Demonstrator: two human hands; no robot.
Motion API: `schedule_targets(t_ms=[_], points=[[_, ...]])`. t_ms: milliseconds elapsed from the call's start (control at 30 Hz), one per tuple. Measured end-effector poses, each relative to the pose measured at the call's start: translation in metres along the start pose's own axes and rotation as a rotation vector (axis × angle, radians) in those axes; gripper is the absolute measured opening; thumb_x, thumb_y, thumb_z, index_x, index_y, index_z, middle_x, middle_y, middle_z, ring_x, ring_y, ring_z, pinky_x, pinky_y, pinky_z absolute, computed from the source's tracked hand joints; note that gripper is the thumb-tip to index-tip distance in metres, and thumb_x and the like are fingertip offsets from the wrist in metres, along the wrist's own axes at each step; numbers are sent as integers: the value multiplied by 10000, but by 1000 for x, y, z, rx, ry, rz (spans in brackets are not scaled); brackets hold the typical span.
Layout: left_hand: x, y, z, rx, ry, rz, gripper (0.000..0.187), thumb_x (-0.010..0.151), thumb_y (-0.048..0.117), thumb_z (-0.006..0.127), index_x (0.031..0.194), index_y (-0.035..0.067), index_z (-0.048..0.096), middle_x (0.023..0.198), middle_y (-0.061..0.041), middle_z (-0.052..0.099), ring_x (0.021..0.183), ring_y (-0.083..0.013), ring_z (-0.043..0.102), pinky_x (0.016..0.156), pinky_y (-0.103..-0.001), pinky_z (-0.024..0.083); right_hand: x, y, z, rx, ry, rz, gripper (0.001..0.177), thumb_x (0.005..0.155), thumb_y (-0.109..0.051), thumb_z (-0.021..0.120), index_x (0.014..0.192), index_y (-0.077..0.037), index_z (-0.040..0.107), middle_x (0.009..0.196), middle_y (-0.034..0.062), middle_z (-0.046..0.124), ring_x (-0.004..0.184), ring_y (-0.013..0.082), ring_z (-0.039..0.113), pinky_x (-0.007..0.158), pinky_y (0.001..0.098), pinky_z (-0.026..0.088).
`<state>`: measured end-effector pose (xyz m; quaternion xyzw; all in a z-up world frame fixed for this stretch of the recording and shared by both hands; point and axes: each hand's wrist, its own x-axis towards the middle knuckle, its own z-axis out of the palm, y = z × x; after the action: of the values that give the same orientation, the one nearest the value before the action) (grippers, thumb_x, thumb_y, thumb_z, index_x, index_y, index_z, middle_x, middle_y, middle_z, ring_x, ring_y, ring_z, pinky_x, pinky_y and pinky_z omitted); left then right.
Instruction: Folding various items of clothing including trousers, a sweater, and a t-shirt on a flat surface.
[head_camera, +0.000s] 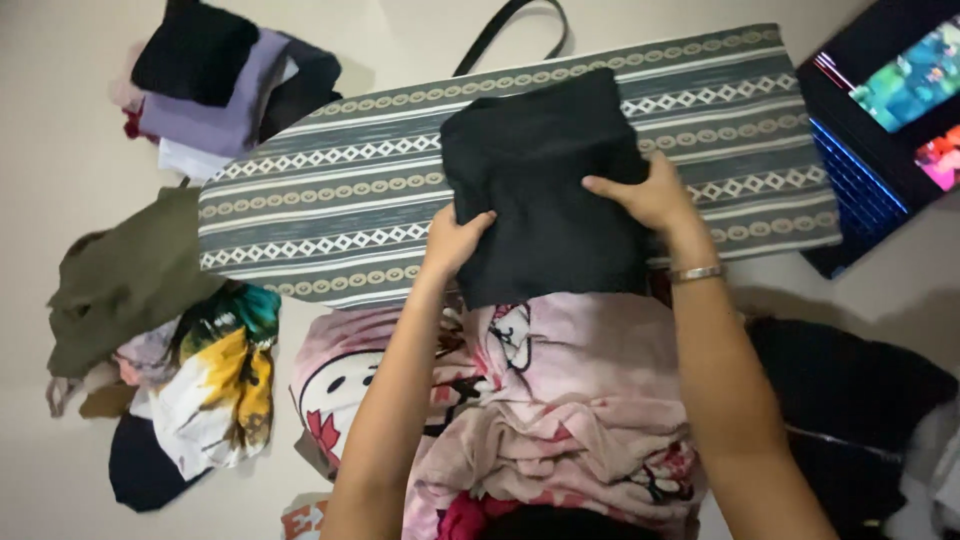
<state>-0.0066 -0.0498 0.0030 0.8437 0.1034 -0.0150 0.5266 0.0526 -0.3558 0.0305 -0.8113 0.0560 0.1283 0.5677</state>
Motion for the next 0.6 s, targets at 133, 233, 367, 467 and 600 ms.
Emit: schedule_targets(t_ms=[133,233,367,467,600], points=[[-18,0,-7,-499,-254,-270,406,798,203,733,1112,-55,726,1015,-164,760,880,-276,730,797,-374,584,-11,29,3,-219,188,-41,997,703,-455,959,1366,106,470,1313,249,640,1205,317,644,1019,402,527],[-35,17,-5,-913,-423,-482,439,778,103,691,1183,-60,644,1003,-173,743,871,-305,744,836,-431,623,-30,39,-4,-79,122,-140,978,733,-388,947,1417,79,428,1337,240,608,1246,303,593,1052,393,477],[-50,11,29,-914,-503,-454,519,783,46,676,1291,-10,587,1099,-141,728,981,-284,726,927,-439,583,-68,73,-34,64,234,-73,951,706,-343,924,1438,22,438,1370,208,597,1266,290,586,1060,391,487],[-75,15,84,-921,-676,-478,534,798,47,705,1313,-35,588,1150,-153,724,1037,-291,718,970,-435,573,-121,108,-84,53,356,-86,907,745,-310,924,1448,10,448,1412,194,577,1308,287,555,1093,391,461],[-111,32,171,-987,-897,-415,575,820,57,730,1356,-59,560,1206,-183,704,1071,-316,710,978,-448,569,-199,162,-152,81,504,-44,835,811,-281,883,1460,19,451,1394,196,587,1293,278,557,1104,381,463]])
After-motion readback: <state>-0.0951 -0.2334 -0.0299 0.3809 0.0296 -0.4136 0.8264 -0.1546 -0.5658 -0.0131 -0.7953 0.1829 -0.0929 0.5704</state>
